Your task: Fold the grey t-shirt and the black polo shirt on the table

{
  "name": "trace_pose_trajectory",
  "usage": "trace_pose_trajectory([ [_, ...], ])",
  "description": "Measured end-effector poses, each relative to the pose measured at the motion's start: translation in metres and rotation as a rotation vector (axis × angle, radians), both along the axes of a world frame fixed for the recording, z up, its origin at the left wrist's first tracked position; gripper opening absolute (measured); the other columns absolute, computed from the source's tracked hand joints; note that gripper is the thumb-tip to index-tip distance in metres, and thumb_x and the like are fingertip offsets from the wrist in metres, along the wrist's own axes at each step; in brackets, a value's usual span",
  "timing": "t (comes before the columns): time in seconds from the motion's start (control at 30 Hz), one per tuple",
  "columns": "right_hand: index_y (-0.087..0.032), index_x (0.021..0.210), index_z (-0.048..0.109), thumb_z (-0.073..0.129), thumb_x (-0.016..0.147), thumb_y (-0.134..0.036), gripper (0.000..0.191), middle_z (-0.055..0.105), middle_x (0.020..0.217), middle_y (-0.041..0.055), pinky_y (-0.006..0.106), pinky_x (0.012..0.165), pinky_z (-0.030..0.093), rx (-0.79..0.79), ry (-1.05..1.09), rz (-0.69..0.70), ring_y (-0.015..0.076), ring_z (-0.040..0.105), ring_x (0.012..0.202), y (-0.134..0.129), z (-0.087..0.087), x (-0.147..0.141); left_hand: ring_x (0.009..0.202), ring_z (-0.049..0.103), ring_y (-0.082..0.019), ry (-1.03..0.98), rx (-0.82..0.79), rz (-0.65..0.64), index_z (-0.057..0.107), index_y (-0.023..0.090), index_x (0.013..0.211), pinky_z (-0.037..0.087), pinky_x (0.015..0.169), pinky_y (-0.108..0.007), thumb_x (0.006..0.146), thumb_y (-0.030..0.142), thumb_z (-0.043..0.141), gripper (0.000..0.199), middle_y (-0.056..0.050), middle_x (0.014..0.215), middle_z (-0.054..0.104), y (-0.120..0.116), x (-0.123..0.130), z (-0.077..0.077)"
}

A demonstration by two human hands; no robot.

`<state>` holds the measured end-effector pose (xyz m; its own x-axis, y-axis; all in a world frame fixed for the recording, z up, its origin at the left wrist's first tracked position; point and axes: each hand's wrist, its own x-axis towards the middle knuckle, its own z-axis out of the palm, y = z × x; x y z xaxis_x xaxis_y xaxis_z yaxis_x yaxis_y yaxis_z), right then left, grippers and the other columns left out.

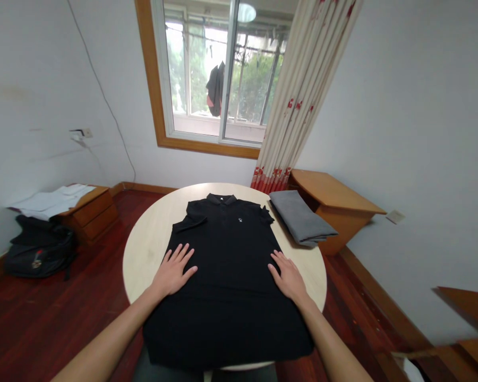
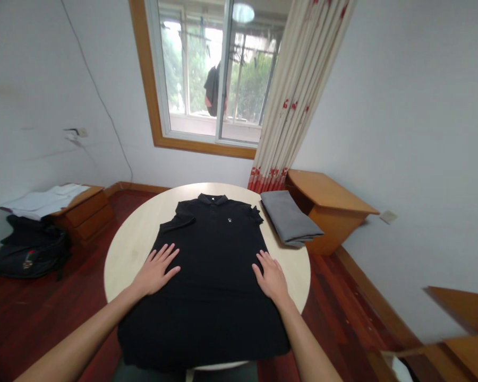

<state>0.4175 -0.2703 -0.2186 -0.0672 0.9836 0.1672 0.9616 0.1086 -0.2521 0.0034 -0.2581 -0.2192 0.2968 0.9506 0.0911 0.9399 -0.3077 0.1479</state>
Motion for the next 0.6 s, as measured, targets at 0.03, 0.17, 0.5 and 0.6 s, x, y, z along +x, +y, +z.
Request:
trace_pose_trajectory([
  [0.03, -0.013, 0.142, 0.052, 0.035, 0.099, -0.045, 0.056, 0.043, 0.154, 0.0118, 0.044, 0.12, 0.023, -0.006, -0.009, -0.005, 0.024, 0.035, 0.145, -0.003, 0.0, 0.001, 0.151, 0.018, -0.03, -0.006, 0.005, -0.004, 0.035, 0.024, 0.153, 0.019, 0.12, -0.052, 0.097, 0.064, 0.03, 0.069, -0.006, 0.162, 0.024, -0.002, -0.002, -0.001],
  [0.17, -0.013, 0.145, 0.048, 0.034, 0.099, -0.043, 0.056, 0.039, 0.155, 0.0141, 0.052, 0.119, 0.021, -0.04, -0.075, -0.081, 0.0282, 0.032, 0.146, -0.011, 0.006, -0.015, 0.151, 0.016, -0.033, -0.02, -0.023, 0.008, 0.035, 0.024, 0.154, 0.016, 0.119, -0.057, 0.096, 0.065, 0.032, 0.071, -0.009, 0.163, 0.023, -0.012, 0.01, 0.0],
  [0.5, -0.016, 0.152, 0.036, 0.027, 0.101, -0.048, 0.061, 0.027, 0.162, 0.008, 0.046, 0.121, 0.012, -0.15, -0.017, 0.211, 0.0226, 0.019, 0.151, 0.067, 0.027, -0.137, 0.151, 0.018, -0.03, -0.062, -0.032, -0.095, 0.035, 0.02, 0.154, 0.014, 0.12, -0.056, 0.099, 0.055, 0.03, 0.065, -0.01, 0.162, 0.025, 0.043, 0.114, 0.004],
  [0.6, -0.017, 0.154, 0.031, 0.027, 0.1, -0.054, 0.066, 0.022, 0.163, 0.0066, 0.044, 0.122, 0.01, -0.139, -0.034, 0.099, 0.0228, 0.014, 0.152, 0.091, 0.015, -0.102, 0.15, 0.02, -0.03, -0.04, 0.023, 0.033, 0.036, 0.02, 0.153, 0.017, 0.119, -0.052, 0.098, 0.058, 0.027, 0.067, -0.009, 0.161, 0.028, 0.071, 0.075, -0.001],
])
